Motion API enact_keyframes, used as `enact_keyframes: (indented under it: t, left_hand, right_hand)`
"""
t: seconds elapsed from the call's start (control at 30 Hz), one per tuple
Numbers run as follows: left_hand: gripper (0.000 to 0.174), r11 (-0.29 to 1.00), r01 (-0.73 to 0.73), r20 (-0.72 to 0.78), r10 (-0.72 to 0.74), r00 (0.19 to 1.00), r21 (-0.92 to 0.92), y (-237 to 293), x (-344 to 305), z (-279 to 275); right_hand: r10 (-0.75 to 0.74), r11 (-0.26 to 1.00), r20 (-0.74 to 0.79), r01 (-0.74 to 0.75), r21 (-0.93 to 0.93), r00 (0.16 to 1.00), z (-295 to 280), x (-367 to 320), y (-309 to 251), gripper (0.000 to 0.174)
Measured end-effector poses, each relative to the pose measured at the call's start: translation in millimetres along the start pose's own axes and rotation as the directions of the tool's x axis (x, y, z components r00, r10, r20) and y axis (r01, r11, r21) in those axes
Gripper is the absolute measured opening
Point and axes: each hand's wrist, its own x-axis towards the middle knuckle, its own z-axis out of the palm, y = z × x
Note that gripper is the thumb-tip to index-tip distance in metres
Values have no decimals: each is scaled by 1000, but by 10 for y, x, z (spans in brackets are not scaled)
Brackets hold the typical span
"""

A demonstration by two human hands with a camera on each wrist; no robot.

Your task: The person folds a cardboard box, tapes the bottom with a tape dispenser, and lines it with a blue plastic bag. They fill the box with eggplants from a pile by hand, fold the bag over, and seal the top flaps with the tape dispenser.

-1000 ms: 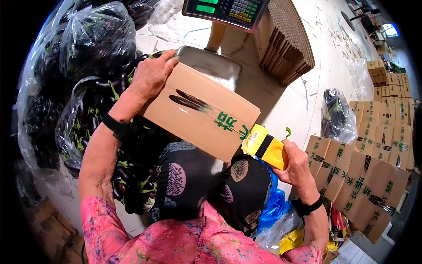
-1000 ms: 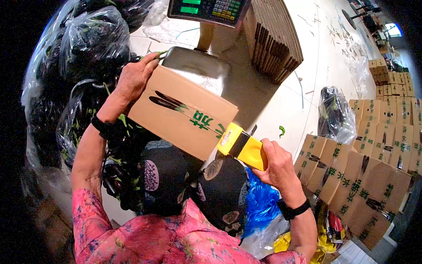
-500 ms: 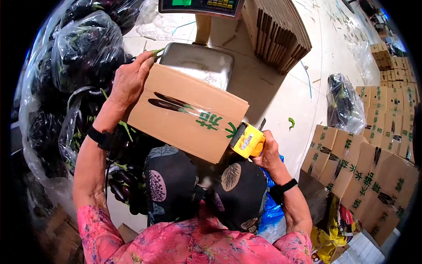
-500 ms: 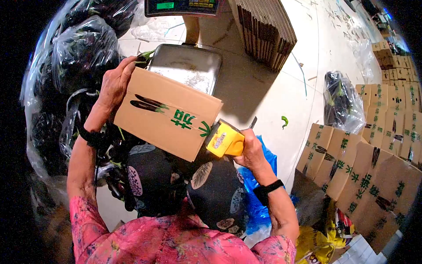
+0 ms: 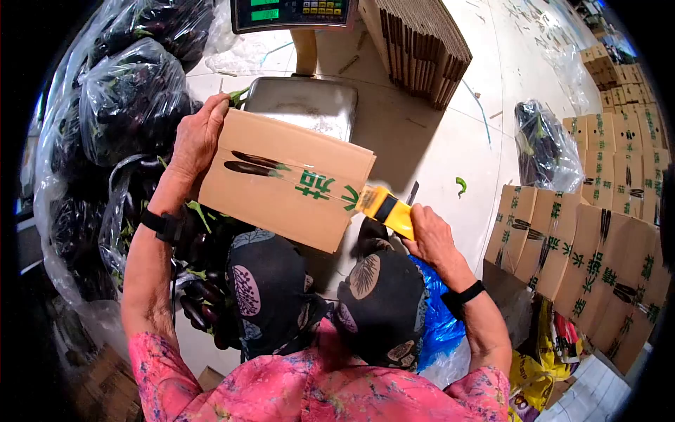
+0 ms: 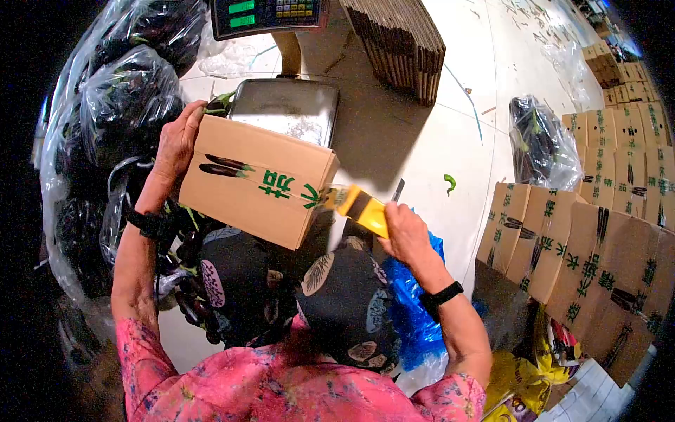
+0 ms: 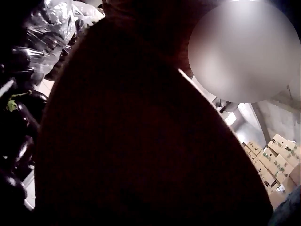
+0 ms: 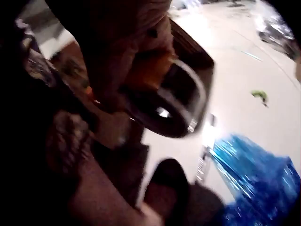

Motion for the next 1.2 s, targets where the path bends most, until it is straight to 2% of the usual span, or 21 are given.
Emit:
enact_keyframes:
  t: [0.1, 0.17, 0.2, 0.23, 0.27, 0.3, 0.37, 0.47, 0.57, 0.63, 0.7, 0.77, 0.83, 0.87, 0.9, 0.97, 1.03, 1.1, 1.13, 1.17, 1.2]
  left_hand:
    - [33, 995, -73, -45, 76, 996, 67, -19, -5, 14]
    - [32, 989, -131, -67, 136, 988, 74, -52, -7, 79]
    - [32, 989, -144, -80, 147, 986, 47, -32, 15, 93]
    - [32, 988, -153, -94, 154, 984, 16, 2, -1, 104]
    - [30, 1000, -19, -20, 19, 1000, 14, 13, -17, 76]
    - [28, 953, -263, -45, 273, 961, 151, -125, -44, 87]
    - [28, 951, -241, -4, 246, 969, 196, -155, -43, 21]
    - [30, 987, 66, -42, -73, 996, -147, -2, -5, -24]
    - [35, 968, 157, -38, -167, 985, -197, 208, -9, 10]
    - [35, 959, 191, -31, -202, 979, -208, 175, 2, 27]
    - [35, 950, 228, -43, -242, 969, -212, 181, 5, 52]
    - [35, 952, 238, -66, -254, 965, -194, 202, -4, 47]
    - [36, 963, 214, -95, -231, 968, -164, 252, -15, 62]
    - [36, 995, 84, -109, -89, 990, -55, 189, -18, 71]
    - [36, 970, 199, -91, -213, 973, -137, 263, -18, 70]
    - [36, 972, 208, -89, -219, 972, -113, 263, -19, 83]
    - [37, 969, 209, -72, -220, 973, -131, 250, -30, 98]
    - [37, 948, 266, -49, -278, 959, -175, 243, -38, 92]
    - [37, 942, 273, -43, -286, 957, -197, 244, -36, 89]
    - [37, 933, 280, -46, -297, 954, -226, 251, -28, 95]
    - [37, 929, 259, -23, -274, 961, -262, 195, -15, 106]
  right_hand:
    - [130, 984, 144, -109, -143, 981, -401, 365, -534, 45]
    - [10, 969, 41, 0, -248, 999, -313, 696, -660, 14]
    - [-7, 964, 104, 34, -265, 995, -400, 852, -686, 9]
    - [60, 940, 77, -30, -341, 995, 81, 1088, -581, 11]
    - [20, 947, 116, 18, -322, 993, 396, 1118, -451, 19]
    - [-30, 950, 149, 74, -303, 988, 538, 1205, -372, 32]
    - [123, 986, 298, -84, -141, 947, 416, 1200, -188, 37]
    - [328, 929, 327, -366, 59, 886, 278, 914, 410, 59]
    - [508, 724, 353, -611, 319, 786, 418, 619, 1149, 71]
    - [572, 533, 359, -667, 521, 737, 526, 472, 1463, 71]
    - [630, 513, 177, -576, 636, 756, 636, 375, 1604, 71]
    - [590, 805, -291, -577, 141, 753, 971, 431, 1766, 69]
    - [541, 817, -205, -452, 358, 815, 495, 722, 1292, 66]
    - [503, 777, -220, -326, 539, 836, 360, 844, 991, 63]
    - [467, 700, -248, -182, 691, 849, 241, 972, 675, 61]
    - [438, 235, -134, 31, 971, 889, -44, 1191, 14, 63]
    - [382, 272, -262, 163, 949, 886, -63, 1534, -371, 65]
    - [184, 732, -650, 338, 591, 738, 64, 1818, -655, 67]
    - [357, 326, -257, 138, 935, 898, -129, 1862, -663, 61]
    - [305, 219, -196, 131, 967, 932, -82, 1922, -606, 56]
    - [268, 429, -392, 255, 866, 880, 3, 1935, -585, 54]
